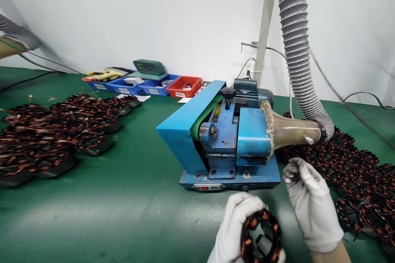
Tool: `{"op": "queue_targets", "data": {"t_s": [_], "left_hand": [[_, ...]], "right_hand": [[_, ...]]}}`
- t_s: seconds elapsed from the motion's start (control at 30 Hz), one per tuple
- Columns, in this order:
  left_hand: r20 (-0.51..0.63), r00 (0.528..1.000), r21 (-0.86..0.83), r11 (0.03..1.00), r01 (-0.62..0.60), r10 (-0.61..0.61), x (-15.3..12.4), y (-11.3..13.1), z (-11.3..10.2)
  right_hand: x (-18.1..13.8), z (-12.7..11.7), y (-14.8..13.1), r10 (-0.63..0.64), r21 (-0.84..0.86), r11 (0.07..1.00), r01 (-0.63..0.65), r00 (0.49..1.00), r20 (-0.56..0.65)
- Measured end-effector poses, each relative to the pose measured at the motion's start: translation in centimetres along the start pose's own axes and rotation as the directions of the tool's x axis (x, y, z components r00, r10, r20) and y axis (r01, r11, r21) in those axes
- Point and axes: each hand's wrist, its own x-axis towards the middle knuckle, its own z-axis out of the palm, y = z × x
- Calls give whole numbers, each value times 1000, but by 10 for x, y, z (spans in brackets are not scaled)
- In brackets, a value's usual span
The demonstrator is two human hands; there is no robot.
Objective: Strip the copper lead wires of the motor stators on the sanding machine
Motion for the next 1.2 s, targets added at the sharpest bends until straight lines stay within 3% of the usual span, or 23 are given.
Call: {"op": "queue_targets", "data": {"t_s": [0.07,0.13,0.27,0.37,0.57,0.73,0.93,1.2], "left_hand": [[-75,997,54,998,-32,36,3,-10,4],[-105,994,17,999,32,-30,10,-20,9],[-90,974,-133,972,193,-206,33,-27,17],[-89,945,-252,925,284,-314,48,-27,20],[-86,950,-233,933,275,-301,56,-27,26],[-83,940,-268,916,298,-330,44,-25,24],[-63,963,-155,956,249,-262,24,-24,10],[-114,939,-255,923,287,-324,58,-22,25]], "right_hand": [[-6,0,13,-33,-245,968,53,996,85],[-13,2,29,-28,-431,897,96,987,160],[-11,11,50,-94,-566,809,155,986,136],[0,18,48,-93,-604,777,178,981,170],[10,19,43,-63,-596,786,164,980,187],[0,10,44,-76,-610,772,177,979,188],[-19,-5,56,-138,-618,750,236,969,203],[10,19,46,-70,-612,770,181,977,201]]}}
